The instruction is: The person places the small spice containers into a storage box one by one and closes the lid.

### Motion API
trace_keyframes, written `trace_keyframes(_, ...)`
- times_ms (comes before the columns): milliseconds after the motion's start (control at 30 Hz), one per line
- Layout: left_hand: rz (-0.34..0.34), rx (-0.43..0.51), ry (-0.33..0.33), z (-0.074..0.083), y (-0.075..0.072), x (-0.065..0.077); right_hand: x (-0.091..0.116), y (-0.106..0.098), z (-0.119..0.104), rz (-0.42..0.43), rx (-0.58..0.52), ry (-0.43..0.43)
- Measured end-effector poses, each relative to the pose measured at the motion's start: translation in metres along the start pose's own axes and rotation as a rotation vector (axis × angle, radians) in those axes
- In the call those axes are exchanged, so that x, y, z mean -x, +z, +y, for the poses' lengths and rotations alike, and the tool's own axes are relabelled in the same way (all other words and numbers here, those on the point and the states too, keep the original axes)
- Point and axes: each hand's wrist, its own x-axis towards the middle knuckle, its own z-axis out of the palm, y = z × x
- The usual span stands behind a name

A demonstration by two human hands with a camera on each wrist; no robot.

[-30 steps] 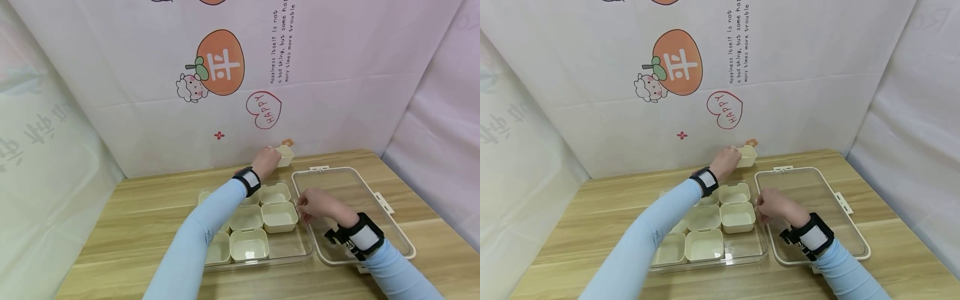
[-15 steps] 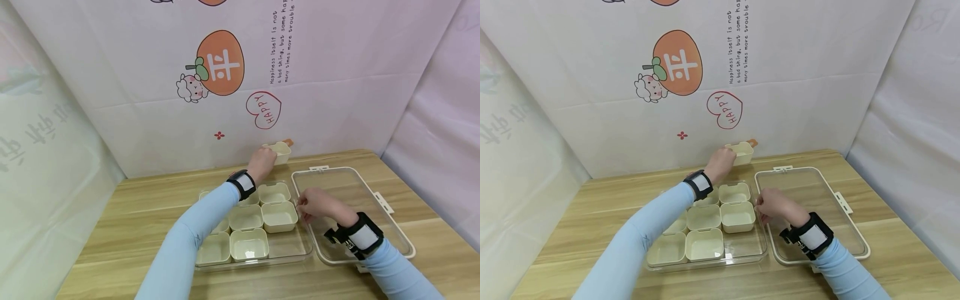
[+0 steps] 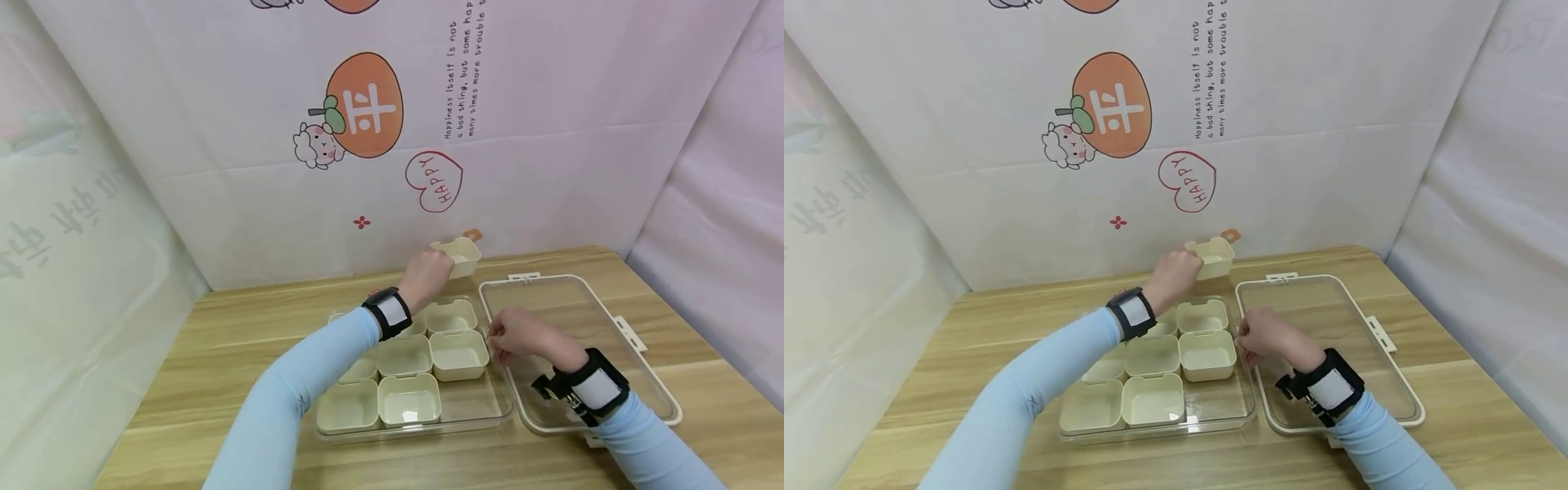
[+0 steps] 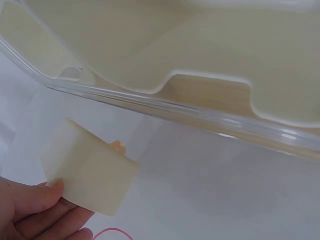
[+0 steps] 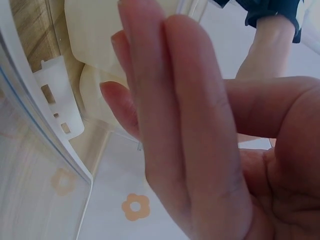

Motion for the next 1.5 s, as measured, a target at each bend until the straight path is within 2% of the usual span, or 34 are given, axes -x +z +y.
trace_keyframes(300, 0.052, 0.001, 0.052, 0.006, -0.012, 0.017, 0.0, 0.0, 0.003, 0.003, 0.011, -0.003)
trace_keyframes(600, 0.061, 0.019, 0.1, 0.006, -0.018, 0.033, -0.001, 0.002, 0.005, -0.004, -0.012, -0.003)
trace_keyframes(933, 0.074, -0.021, 0.127, 0.009, -0.03, 0.045, -0.001, 0.0, 0.007, -0.009, -0.034, -0.019)
trace_keyframes(1500, 0.112, -0.018, 0.17, 0.006, -0.033, 0.07, -0.001, 0.0, 0.003, -0.004, 0.032, -0.019)
